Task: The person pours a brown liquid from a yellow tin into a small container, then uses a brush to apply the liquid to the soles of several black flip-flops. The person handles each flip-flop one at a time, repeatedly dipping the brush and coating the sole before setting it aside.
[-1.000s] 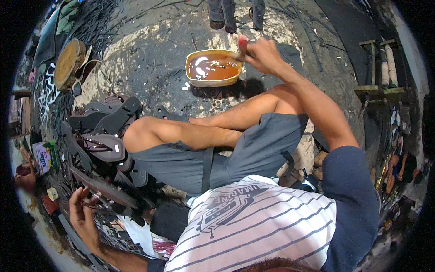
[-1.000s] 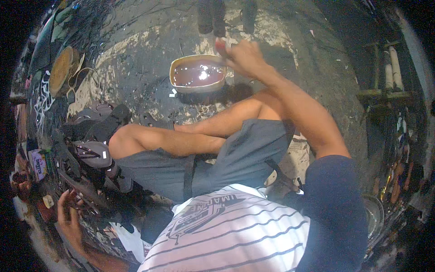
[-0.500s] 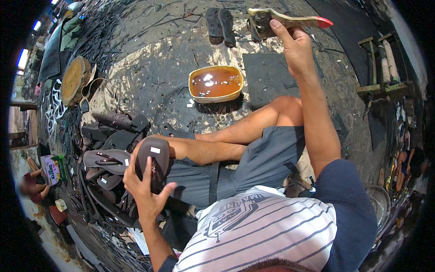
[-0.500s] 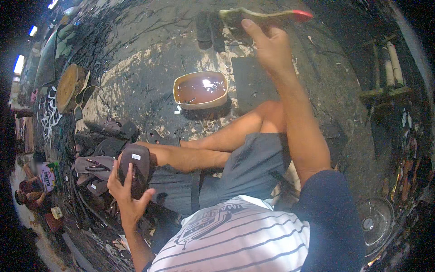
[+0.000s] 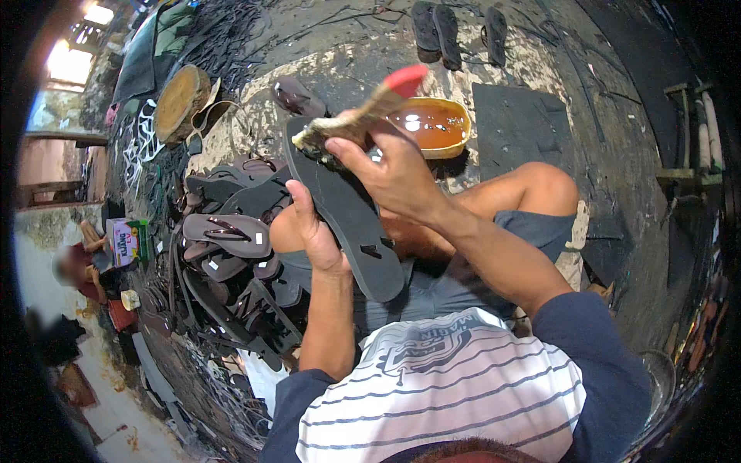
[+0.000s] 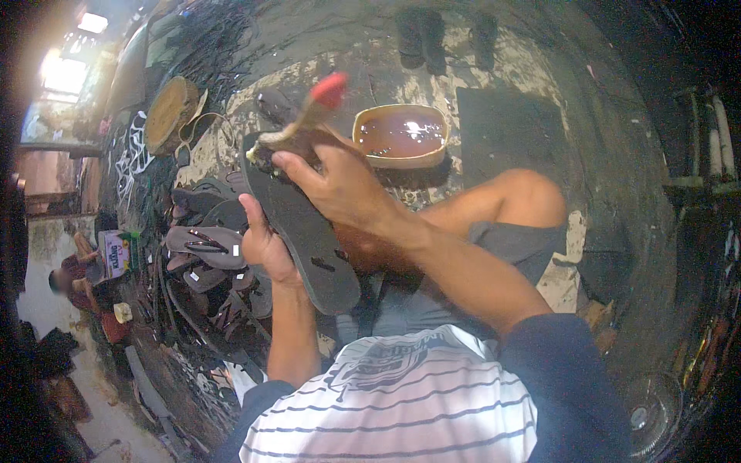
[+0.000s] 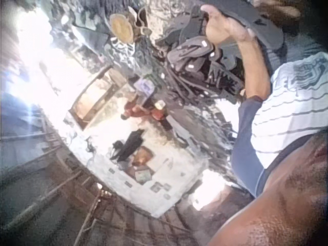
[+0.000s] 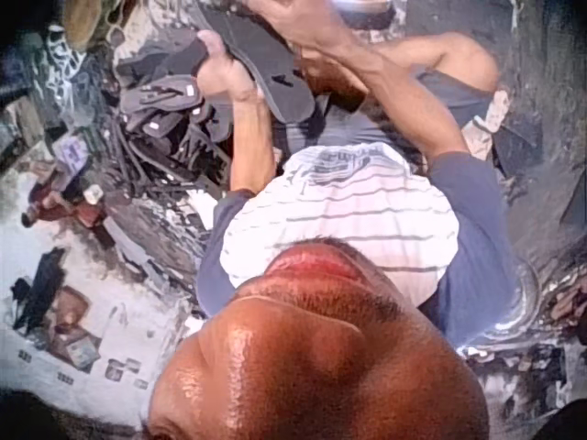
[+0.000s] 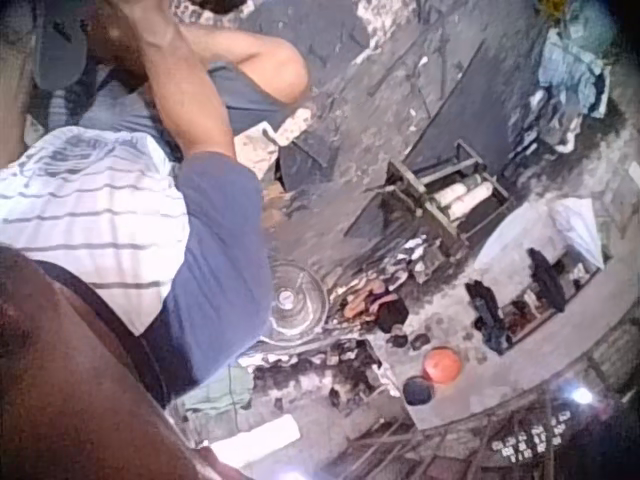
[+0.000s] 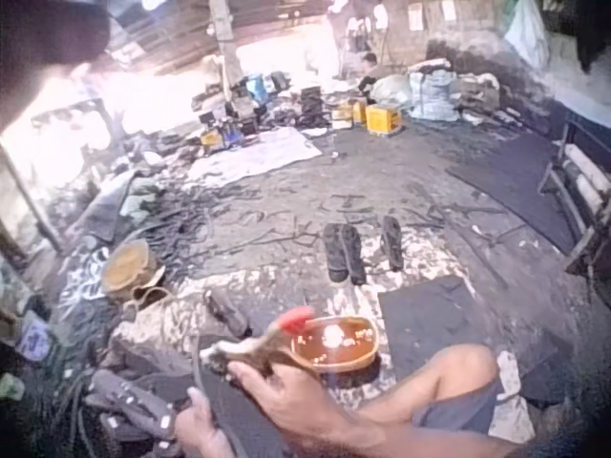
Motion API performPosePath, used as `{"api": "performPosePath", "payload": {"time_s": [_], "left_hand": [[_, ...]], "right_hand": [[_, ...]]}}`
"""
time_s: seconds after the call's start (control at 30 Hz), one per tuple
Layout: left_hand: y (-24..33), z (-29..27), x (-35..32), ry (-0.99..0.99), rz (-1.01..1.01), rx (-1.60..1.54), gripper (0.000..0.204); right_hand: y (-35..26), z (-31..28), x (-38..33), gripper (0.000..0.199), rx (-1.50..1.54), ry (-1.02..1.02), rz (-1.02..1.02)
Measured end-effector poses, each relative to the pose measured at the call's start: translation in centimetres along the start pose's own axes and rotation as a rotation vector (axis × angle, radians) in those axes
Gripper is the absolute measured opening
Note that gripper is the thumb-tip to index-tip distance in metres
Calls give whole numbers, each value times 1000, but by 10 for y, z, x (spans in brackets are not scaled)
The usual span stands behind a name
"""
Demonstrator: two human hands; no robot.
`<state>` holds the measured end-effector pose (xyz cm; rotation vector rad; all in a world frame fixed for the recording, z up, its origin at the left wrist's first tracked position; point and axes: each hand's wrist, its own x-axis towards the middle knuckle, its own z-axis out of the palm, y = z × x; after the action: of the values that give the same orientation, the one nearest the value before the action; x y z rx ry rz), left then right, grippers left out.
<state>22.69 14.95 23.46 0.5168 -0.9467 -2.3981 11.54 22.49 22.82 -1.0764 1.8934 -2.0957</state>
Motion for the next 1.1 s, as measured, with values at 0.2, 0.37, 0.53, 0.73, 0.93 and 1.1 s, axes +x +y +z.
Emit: {"api": "performPosePath", "payload": {"time_s": [0.2, 0.37, 0.53, 0.73, 0.93, 1.1], "left_hand": [[-5, -7, -1, -58, 40, 127, 72], [-8, -19, 3, -210, 44, -163, 71], [-12, -17, 2, -91, 122, 62, 74], [-28, -24, 4, -158, -16, -421, 76], [-27, -31, 11, -272, -25, -384, 74], [-36, -39, 5, -144, -58, -430, 77]], "right_hand": [[-7, -13, 15, 22, -202, -70, -163], [-26, -21, 20, 32, 181, -19, 67], [-13, -17, 24, 33, -85, -127, 82], [10, -20, 8, 27, -414, -89, -387], [2, -9, -16, 27, -33, -116, -60], [14, -24, 9, 32, -255, -108, -241]]}}
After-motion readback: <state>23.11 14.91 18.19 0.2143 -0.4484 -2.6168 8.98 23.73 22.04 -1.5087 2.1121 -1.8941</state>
